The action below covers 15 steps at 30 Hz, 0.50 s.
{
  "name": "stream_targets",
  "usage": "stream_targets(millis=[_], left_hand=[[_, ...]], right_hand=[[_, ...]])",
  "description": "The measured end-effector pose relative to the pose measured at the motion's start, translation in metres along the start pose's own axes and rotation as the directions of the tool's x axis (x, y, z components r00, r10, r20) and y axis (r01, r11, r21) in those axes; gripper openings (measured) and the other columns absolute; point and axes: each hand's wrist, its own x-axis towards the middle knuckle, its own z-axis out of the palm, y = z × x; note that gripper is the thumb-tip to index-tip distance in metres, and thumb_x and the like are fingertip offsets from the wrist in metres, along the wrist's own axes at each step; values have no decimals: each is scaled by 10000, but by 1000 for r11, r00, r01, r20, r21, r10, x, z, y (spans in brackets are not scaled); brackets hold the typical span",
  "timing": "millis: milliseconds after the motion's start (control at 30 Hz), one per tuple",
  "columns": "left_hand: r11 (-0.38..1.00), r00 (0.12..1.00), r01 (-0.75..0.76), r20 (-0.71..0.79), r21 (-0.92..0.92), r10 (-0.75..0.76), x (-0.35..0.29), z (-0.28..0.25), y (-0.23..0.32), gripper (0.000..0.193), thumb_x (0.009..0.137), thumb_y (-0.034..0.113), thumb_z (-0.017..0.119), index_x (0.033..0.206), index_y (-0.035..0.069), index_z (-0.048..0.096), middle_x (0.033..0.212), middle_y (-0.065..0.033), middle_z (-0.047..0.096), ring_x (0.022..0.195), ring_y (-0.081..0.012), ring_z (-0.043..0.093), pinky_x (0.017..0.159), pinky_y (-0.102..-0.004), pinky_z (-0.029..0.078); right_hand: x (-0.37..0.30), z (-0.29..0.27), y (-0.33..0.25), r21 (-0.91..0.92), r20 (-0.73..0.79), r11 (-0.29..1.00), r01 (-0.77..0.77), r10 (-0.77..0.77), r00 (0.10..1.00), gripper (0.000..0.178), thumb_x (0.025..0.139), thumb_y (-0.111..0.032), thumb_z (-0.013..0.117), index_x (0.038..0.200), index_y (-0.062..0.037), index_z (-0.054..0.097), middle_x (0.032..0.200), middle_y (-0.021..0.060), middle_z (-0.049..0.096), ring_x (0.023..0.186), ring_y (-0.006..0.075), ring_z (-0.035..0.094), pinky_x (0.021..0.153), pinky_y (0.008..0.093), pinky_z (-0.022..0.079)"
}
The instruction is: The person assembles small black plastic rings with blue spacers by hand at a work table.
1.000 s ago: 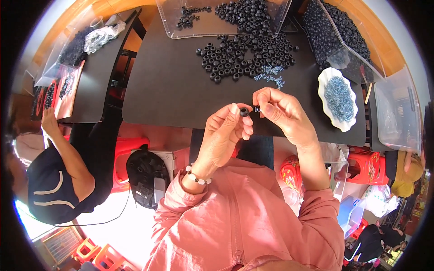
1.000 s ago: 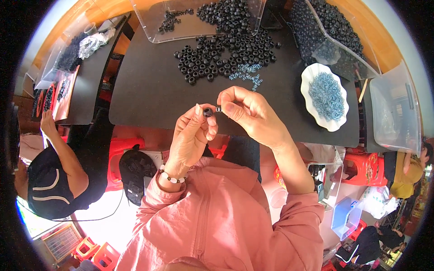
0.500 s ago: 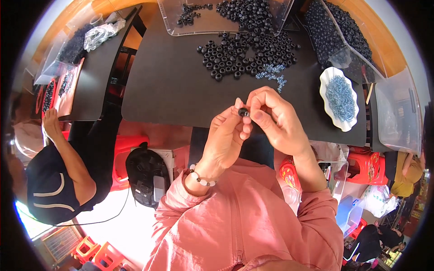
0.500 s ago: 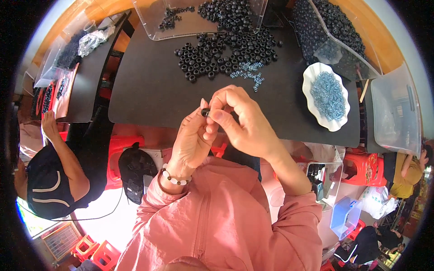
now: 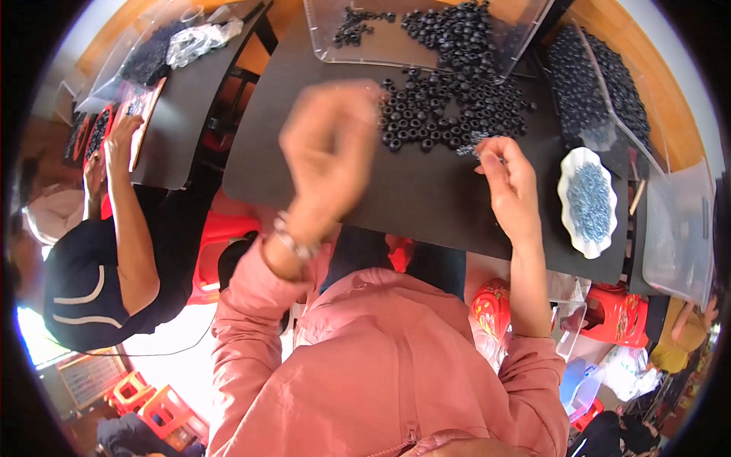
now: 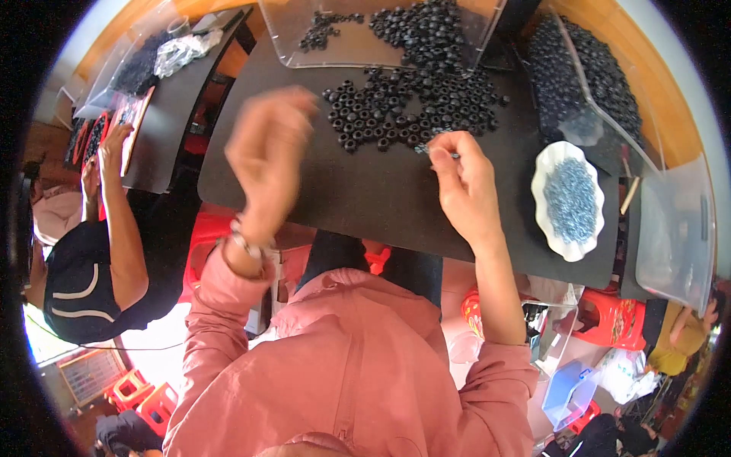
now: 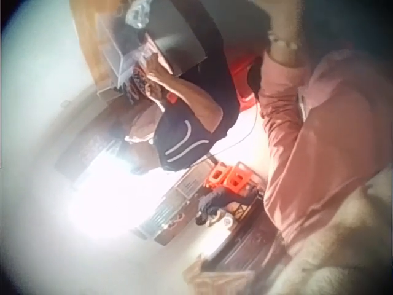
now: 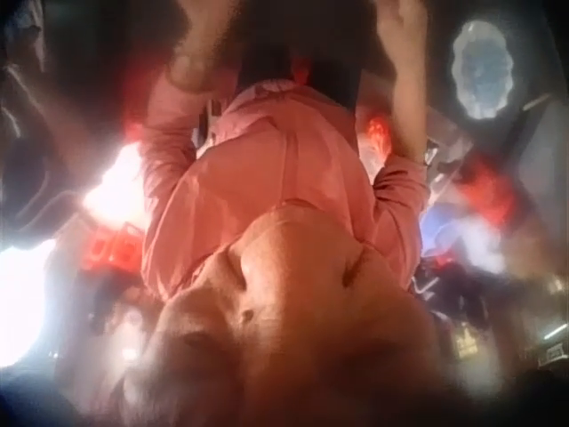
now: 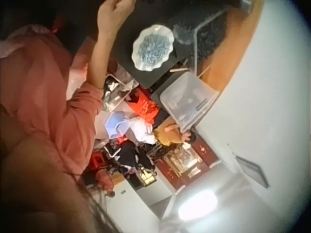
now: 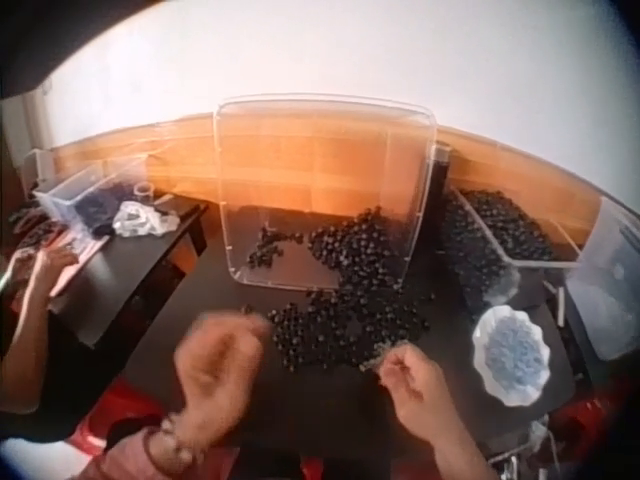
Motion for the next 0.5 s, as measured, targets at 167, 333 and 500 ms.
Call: stream_targets(millis=[167, 333, 500], left_hand=[[907, 956, 277, -2, -318, -293, 33, -45, -97, 512, 1000, 342, 293, 1369, 2, 392, 1430, -99, 383, 1345, -216, 310, 1127, -361, 184], [847, 932, 351, 58, -398, -359, 36, -27, -95, 575, 989, 356, 320, 1403, -41, 283, 1470, -142, 291, 1383, -230, 231, 1141, -348, 158], [872, 916, 359, -52, -332, -397, 39, -25, -106, 489, 960, 318, 394, 1203, -90, 512, 1214, -158, 547, 1137, -214, 512, 988, -312, 390]], right_hand=[[3, 1, 6, 132, 75, 991, 26, -36, 997, 169, 954, -181, 516, 933, -13, 528, 934, 39, 567, 781, 78, 487, 717, 227, 431], [4, -3, 0, 160, 55, 987, 9, -18, 998, 226, 954, -235, 526, 935, -9, 529, 948, 50, 563, 809, 90, 497, 737, 241, 447], [-2, -7, 8, 190, 73, 982, 2, -16, 997, 233, 955, -243, 525, 941, -11, 534, 941, 41, 563, 797, 86, 498, 732, 244, 453]])
